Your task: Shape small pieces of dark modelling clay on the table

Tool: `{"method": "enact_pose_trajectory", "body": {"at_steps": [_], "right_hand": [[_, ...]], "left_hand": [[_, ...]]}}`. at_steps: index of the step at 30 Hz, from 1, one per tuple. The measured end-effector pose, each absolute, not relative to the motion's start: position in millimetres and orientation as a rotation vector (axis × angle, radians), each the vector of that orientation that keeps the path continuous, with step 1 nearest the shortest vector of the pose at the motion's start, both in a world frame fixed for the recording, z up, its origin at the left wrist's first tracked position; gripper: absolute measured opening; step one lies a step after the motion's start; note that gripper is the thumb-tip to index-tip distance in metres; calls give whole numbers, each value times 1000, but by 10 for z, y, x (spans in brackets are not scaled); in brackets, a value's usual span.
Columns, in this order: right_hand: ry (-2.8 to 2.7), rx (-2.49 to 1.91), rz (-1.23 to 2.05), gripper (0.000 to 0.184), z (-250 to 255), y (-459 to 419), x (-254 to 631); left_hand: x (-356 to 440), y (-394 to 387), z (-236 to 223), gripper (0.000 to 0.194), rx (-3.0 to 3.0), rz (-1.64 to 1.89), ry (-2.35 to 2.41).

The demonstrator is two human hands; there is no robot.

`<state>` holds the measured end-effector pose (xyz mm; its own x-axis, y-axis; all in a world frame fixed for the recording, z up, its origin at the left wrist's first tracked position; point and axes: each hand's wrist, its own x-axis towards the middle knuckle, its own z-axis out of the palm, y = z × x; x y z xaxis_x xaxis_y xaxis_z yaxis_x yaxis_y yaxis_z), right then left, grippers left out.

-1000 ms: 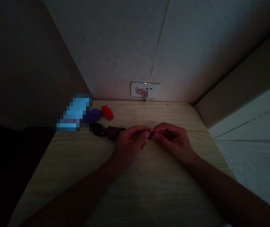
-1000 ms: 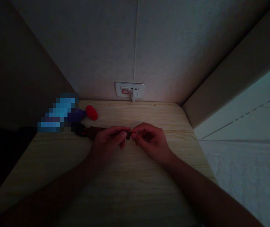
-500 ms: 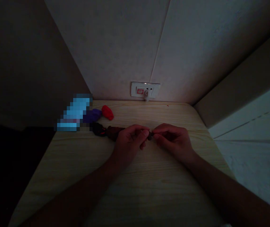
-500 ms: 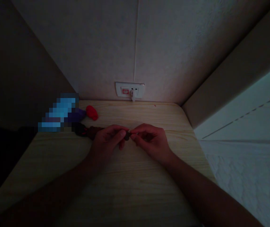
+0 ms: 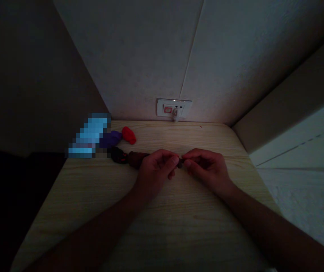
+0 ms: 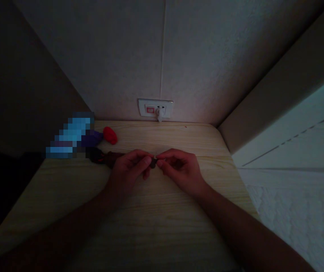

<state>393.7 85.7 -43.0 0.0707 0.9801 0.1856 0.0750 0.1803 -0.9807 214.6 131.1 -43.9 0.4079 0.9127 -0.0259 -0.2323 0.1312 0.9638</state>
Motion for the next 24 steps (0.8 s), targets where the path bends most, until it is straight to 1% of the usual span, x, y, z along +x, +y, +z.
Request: {"method": "enact_pose_trajectory", "body": {"at_steps": [5,10,15,20,24], "right_hand": [[-1340,-1158,966,5,-408,871,3946],[-1417,-1157,878,5,-419,864,3957],[-1391,-1156,901,6,-426,861,3953],[-1230,-1192,1002,14,-427,886,3941],[-1186,-1233,994,19,-429,902,3942]], "left_hand": [[2146,1306,-445,17,1157,974,747],[2143,1317,-460,17,1183,955,755],[2145,1307,-444,17,1189,957,761],[2150,1295,-417,18,1165,959,792],[2147,1301,-453,20,1156,982,805]]}}
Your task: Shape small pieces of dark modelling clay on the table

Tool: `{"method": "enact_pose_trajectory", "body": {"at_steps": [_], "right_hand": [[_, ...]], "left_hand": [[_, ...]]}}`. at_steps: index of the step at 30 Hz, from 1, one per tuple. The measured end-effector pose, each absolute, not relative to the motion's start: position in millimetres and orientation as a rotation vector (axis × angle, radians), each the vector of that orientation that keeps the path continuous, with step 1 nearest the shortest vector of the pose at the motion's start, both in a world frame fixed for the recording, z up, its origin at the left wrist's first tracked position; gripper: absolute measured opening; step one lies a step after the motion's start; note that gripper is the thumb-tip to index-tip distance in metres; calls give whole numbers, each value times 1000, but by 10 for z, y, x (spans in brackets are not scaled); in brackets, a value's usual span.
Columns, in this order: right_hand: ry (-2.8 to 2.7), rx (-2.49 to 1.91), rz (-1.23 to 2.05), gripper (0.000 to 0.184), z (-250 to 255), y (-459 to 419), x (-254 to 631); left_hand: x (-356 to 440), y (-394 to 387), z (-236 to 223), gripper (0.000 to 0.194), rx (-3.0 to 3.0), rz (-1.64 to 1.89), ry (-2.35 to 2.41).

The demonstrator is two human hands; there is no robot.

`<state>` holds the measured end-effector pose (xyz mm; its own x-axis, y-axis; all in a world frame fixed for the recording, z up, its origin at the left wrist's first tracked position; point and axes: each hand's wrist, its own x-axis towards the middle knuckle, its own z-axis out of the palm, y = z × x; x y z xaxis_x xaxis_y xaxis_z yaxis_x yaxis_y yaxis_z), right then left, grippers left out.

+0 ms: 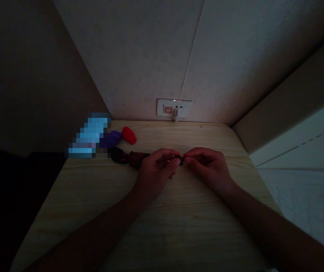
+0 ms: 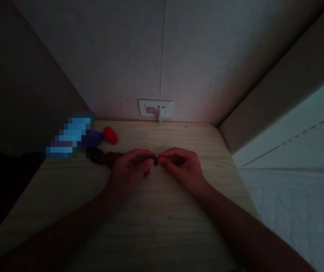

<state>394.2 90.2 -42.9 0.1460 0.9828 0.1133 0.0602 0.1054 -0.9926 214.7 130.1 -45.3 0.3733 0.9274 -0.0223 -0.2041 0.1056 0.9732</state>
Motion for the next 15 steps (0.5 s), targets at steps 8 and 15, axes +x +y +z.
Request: {"method": "enact_pose_trajectory", "body": {"at_steps": [8,15], "right_hand": [[-1238,-1220,959,15,-396,874,3936],[-1254,-1222,924,21,-419,863,3933]], "left_hand": [[2143,1297,-468,20,1146,968,794],[2162,1310,-421,22,1070,987,782]]}}
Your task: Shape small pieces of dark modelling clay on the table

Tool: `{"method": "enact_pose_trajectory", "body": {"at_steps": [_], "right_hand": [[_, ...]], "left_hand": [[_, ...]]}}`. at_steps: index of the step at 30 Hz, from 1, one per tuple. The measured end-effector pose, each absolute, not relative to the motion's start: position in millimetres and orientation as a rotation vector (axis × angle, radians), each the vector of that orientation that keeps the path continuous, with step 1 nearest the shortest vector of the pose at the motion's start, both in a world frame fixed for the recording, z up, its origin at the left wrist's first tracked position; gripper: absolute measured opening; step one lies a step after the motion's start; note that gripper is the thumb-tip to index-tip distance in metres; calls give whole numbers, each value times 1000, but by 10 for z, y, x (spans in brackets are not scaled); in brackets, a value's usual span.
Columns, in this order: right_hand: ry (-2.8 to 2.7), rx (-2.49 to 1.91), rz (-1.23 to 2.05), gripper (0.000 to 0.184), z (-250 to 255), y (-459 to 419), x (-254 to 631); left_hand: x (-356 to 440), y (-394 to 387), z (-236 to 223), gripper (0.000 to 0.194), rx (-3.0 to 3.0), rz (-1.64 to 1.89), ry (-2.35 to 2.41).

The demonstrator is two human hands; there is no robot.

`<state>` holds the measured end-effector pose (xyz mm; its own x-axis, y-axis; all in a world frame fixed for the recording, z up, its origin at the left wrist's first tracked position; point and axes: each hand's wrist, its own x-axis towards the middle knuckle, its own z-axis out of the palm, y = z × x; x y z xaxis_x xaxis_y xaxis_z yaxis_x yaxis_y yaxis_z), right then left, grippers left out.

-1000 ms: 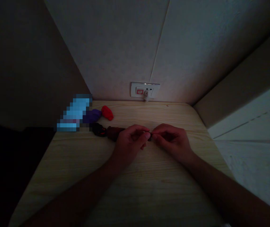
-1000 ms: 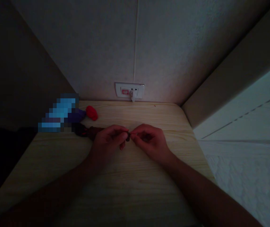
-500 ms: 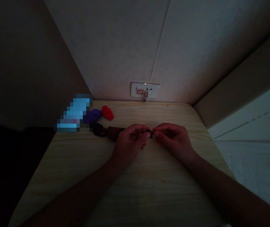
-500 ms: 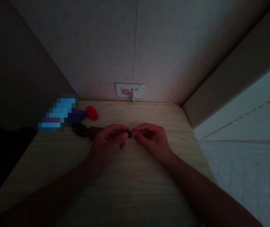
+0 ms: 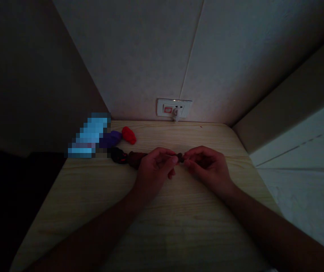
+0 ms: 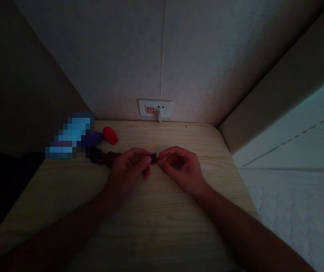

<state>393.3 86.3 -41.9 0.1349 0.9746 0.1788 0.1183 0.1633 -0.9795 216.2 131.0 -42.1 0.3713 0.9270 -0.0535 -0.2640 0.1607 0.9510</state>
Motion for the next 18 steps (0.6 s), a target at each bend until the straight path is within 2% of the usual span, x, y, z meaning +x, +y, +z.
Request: {"method": "enact_pose_trajectory", "body": {"at_steps": [6,18], "right_hand": [[-1328,-1224,842,12,-450,840,3934],[-1331,-1215,881,11,-434,831,3921]], "left_hand": [[2158,1299,-419,25,1059,964,785],[2156,1295,-400,26,1065,949,757]]}}
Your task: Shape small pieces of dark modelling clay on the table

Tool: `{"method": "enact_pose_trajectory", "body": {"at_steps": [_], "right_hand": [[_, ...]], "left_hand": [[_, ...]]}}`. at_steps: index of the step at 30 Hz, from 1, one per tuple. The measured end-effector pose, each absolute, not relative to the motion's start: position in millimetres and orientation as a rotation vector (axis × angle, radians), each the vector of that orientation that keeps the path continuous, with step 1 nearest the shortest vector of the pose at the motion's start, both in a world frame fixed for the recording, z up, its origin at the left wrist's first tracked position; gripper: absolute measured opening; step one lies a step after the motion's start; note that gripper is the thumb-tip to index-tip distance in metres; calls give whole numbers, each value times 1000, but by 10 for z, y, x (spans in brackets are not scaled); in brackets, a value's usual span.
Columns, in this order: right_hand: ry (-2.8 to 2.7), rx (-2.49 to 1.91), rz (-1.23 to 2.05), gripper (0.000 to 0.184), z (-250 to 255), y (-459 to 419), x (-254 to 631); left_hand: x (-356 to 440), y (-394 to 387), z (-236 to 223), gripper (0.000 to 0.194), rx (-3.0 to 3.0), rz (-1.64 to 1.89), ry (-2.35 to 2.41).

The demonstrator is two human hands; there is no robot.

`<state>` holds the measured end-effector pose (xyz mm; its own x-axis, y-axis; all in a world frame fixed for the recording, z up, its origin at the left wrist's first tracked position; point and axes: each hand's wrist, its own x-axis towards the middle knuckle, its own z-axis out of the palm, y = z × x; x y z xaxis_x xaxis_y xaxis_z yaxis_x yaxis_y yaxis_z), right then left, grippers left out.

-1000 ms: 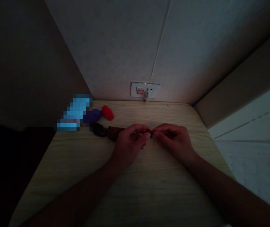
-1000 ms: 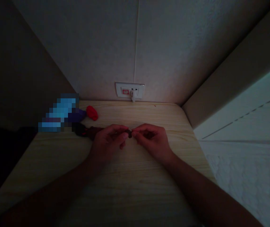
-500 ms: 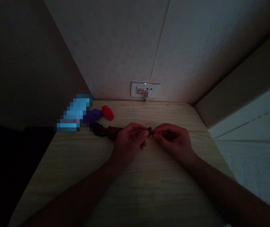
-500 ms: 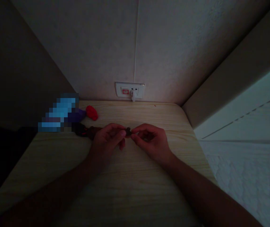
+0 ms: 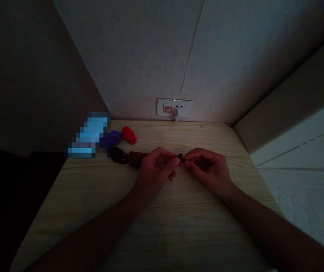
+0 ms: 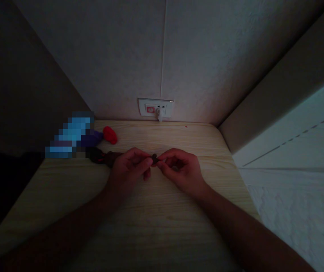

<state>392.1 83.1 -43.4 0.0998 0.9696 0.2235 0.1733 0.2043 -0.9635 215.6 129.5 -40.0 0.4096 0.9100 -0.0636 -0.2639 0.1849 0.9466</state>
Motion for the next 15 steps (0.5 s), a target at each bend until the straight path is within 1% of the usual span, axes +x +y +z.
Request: {"method": "enact_pose_trajectory", "body": {"at_steps": [11,13,15], "right_hand": [[-1331,-1200,906,18,-427,842,3927],[-1313,-1203,918,23,-429,841,3920],[-1294,-1199,923,32,-434,844,3911]], "left_hand": [[2153,1291,-423,27,1054,931,749],[2154,1291,-427,28,1042,929,746],[2155,1291,-426,29,1032,928,745]]}}
